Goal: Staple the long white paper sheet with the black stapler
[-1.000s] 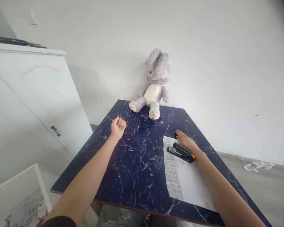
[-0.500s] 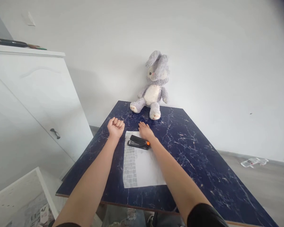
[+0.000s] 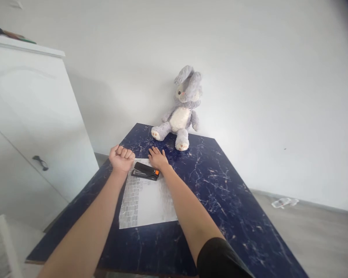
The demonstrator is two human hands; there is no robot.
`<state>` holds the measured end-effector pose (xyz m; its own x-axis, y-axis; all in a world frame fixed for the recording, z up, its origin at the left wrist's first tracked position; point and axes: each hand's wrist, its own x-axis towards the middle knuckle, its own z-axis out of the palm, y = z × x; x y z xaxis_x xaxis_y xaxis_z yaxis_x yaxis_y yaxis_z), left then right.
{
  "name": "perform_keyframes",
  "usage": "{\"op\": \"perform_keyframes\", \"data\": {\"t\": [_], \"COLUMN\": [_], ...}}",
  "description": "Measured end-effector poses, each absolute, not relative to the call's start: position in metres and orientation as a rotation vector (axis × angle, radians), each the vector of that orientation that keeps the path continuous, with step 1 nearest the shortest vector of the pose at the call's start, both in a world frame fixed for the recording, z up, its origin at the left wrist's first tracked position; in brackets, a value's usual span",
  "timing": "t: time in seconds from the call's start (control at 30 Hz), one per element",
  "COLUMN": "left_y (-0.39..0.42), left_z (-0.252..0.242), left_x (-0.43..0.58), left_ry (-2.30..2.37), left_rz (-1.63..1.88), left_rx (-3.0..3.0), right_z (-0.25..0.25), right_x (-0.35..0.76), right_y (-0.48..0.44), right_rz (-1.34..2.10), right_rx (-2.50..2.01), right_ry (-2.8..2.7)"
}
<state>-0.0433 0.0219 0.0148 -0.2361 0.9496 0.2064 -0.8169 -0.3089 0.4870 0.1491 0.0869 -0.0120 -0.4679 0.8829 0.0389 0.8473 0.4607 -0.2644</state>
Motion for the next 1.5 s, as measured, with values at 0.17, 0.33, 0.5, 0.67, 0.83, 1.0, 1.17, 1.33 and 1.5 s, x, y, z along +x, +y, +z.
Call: {"op": "perform_keyframes", "data": {"t": [0.17, 0.33, 0.5, 0.67, 0.83, 1.0, 1.17, 1.33, 1.5], "left_y": [0.021, 0.019, 0.017, 0.011, 0.012, 0.016, 0.018, 0.016, 0.015], "left_z": [0.016, 0.017, 0.02, 0.025, 0.023, 0.019, 0.017, 0.018, 0.024], "left_x": [-0.037, -0.033, -0.028, -0.024, -0.024, -0.024, -0.021, -0.013, -0.001], "left_ry": [0.257, 0.245, 0.217, 0.212, 0.193, 0.236, 0.205, 0.279, 0.364], "left_rz": [1.736, 1.667, 1.59, 1.531, 1.491, 1.421, 1.376, 1.333, 1.29], "left_rx": [0.486, 0.49, 0.493, 0.495, 0.535, 0.538, 0.599, 0.613, 0.619], "right_z": [-0.011, -0.012, -0.014, -0.019, -0.018, -0.014, -0.027, -0.037, -0.033], "right_x": [0.192, 0.253, 0.311, 0.331, 0.352, 0.413, 0.469, 0.478, 0.473], "right_y": [0.085, 0.078, 0.068, 0.065, 0.074, 0.067, 0.044, 0.041, 0.038], "right_rz": [0.252, 0.255, 0.207, 0.202, 0.27, 0.291, 0.176, 0.161, 0.095], "right_rx": [-1.615, -1.736, -1.859, -1.909, -1.888, -1.941, -1.978, -1.963, -1.832], "right_ry": [-2.529, -2.452, -2.365, -2.323, -2.363, -2.337, -2.235, -2.155, -2.068]}}
